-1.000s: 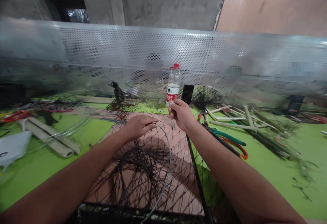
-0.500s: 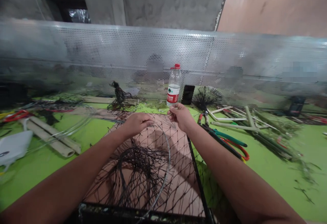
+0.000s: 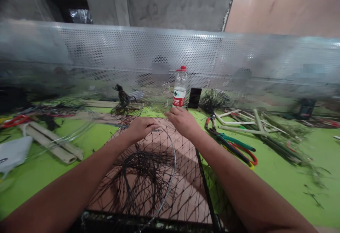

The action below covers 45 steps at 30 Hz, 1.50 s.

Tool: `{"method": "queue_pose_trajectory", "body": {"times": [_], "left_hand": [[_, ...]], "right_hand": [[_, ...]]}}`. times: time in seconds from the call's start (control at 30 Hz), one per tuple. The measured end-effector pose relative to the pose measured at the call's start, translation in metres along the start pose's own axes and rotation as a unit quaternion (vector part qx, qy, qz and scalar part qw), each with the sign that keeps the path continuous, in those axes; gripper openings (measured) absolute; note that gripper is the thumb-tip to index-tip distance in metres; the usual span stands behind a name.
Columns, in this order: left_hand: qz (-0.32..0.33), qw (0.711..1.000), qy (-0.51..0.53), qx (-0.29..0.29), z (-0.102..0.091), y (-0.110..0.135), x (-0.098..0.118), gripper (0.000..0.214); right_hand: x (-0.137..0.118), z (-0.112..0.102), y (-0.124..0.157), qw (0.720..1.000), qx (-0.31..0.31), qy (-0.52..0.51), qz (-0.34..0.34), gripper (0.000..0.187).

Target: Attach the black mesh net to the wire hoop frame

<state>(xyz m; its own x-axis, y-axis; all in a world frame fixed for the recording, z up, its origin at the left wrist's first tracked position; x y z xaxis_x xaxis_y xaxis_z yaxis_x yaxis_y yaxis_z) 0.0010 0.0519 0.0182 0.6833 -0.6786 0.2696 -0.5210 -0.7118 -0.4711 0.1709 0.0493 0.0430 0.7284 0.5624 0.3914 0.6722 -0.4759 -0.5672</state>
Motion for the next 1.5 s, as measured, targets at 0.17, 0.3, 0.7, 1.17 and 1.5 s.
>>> {"method": "queue_pose_trajectory", "body": {"times": [0.17,0.3,0.7,1.17,1.5], "left_hand": [[0.022,1.0,-0.019,0.001,0.002,0.001,0.006,0.031],[0.026,1.0,-0.014,0.002,0.001,0.001,0.007,0.03],[0.036,0.999,-0.006,0.005,0.001,0.001,0.01,0.03],[0.027,1.0,0.002,0.008,0.002,0.001,0.005,0.031],[-0.013,1.0,0.001,0.026,0.0,0.002,0.005,0.029]], "right_hand": [[-0.001,0.002,0.003,0.999,-0.015,0.019,-0.023,0.021],[0.0,0.003,0.003,1.0,-0.017,0.01,-0.011,0.018],[0.01,0.016,-0.003,0.942,-0.011,-0.311,0.127,0.015],[-0.001,0.038,0.007,0.711,-0.138,-0.624,0.294,0.014],[-0.018,0.057,0.015,0.524,-0.161,-0.758,0.353,0.019]]}}
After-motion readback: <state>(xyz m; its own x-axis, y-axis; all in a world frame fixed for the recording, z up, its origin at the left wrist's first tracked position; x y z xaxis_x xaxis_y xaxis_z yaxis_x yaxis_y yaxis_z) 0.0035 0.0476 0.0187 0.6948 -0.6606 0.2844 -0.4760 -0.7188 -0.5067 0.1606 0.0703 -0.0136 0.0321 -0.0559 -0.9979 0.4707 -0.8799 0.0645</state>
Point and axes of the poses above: each hand's wrist, its own y-axis away from the middle knuckle, its own z-axis out of the palm, x = y × z, the point moved 4 cm from there along -y, towards the middle knuckle, and after that the axes turned 9 degrees about y, right-handed, at the moved point
